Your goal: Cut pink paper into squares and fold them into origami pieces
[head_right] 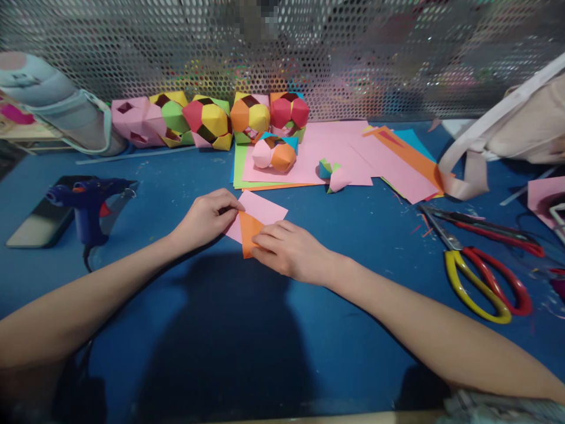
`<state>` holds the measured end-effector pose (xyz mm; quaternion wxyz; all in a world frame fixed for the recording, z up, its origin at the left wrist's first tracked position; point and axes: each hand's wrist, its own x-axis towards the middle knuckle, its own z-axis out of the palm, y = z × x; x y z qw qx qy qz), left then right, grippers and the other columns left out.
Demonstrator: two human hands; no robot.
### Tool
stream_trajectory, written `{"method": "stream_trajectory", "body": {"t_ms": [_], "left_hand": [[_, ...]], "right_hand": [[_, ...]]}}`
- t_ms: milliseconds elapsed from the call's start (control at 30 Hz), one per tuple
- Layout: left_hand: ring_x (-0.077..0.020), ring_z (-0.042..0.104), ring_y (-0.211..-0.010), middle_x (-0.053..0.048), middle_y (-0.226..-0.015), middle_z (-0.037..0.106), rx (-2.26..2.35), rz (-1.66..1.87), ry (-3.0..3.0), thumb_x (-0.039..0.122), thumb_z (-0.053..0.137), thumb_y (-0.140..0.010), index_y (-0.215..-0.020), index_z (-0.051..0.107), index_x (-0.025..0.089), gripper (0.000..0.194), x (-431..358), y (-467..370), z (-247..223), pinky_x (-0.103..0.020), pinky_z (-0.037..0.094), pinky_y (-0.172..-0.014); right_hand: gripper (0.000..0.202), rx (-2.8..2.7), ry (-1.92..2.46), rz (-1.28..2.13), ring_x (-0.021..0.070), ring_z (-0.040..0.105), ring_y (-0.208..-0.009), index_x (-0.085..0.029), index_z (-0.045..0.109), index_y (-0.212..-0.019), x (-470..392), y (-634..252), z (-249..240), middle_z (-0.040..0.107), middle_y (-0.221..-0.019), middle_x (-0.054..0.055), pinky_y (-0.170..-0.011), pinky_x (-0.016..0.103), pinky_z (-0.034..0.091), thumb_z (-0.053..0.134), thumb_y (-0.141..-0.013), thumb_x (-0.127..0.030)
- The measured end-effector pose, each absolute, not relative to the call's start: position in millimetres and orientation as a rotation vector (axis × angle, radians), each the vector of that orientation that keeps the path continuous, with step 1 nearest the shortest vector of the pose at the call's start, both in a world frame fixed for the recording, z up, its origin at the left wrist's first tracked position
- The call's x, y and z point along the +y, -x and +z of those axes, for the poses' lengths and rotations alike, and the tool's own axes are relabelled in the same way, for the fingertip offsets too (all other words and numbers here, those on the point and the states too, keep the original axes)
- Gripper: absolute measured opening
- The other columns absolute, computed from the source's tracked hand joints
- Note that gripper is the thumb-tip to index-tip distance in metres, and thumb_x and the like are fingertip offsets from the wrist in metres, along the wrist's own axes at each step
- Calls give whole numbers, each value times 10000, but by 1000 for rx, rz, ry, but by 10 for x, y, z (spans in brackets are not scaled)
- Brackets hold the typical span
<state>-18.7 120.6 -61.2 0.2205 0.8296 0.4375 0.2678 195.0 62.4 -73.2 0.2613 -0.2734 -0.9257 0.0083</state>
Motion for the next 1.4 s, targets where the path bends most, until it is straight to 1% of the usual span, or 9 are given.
{"method": "stream_trajectory", "body": {"t_ms": [233,467,700,867,1067,1133,1200,1300,1400], "left_hand": [[-145,612,-819,-38,-827,650,1165,772,-2303,36,461,-751,-789,681,143,247,1226,206,-630,-270,477,-774],[-139,610,-810,-28,-832,650,1168,769,-2307,28,462,-750,-791,682,151,255,1235,220,-649,-273,480,-765],[-139,610,-802,-34,-825,653,1157,789,-2320,28,474,-755,-792,683,139,239,1236,214,-673,-269,479,-756],[-138,606,-803,-33,-826,653,1189,775,-2307,22,471,-754,-802,673,137,237,1243,212,-652,-276,478,-765],[-143,578,-807,-45,-860,620,1245,854,-2384,56,462,-805,-877,623,130,192,993,106,-522,-277,480,-743],[-144,559,-780,-42,-828,599,1107,747,-2513,75,445,-842,-837,603,136,169,839,40,-506,-271,478,-720],[-147,552,-820,-53,-862,589,945,547,-2636,75,394,-887,-831,573,139,198,706,-17,-511,-269,477,-742],[-158,544,-819,-62,-884,578,926,366,-2774,42,341,-904,-872,544,137,226,601,-64,-522,-289,474,-749],[-188,552,-857,-83,-924,586,1007,164,-3025,6,355,-883,-885,542,129,224,587,-78,-499,-329,465,-785]], "right_hand": [[245,-2529,810,164,162,612,-872,-162,648,-921,610,-1935,-721,688,-971,71,-773,274,467,448,-962,-296],[268,-2550,806,156,162,598,-843,-161,655,-904,616,-1937,-712,684,-958,65,-779,272,450,437,-967,-304],[296,-2590,677,37,152,571,-834,-148,667,-879,633,-1947,-666,677,-922,66,-753,260,410,410,-981,-254],[263,-2658,582,-93,156,537,-839,-155,667,-885,651,-1967,-666,679,-925,59,-735,277,377,428,-974,-218],[225,-2729,511,-130,163,517,-848,-156,652,-928,650,-1992,-628,675,-912,41,-697,304,328,428,-941,-148],[206,-2730,515,-130,173,504,-841,-157,646,-916,637,-1993,-622,669,-920,50,-680,313,314,440,-908,-151],[205,-2744,546,-111,176,484,-806,-161,636,-877,614,-1985,-621,654,-867,52,-661,317,299,432,-891,-144],[255,-2770,593,-119,183,447,-753,-165,618,-824,566,-1956,-614,607,-766,54,-639,325,278,382,-905,-111],[283,-2767,603,-172,193,424,-715,-162,620,-808,520,-1928,-595,584,-735,60,-624,338,272,363,-892,-79]]}}
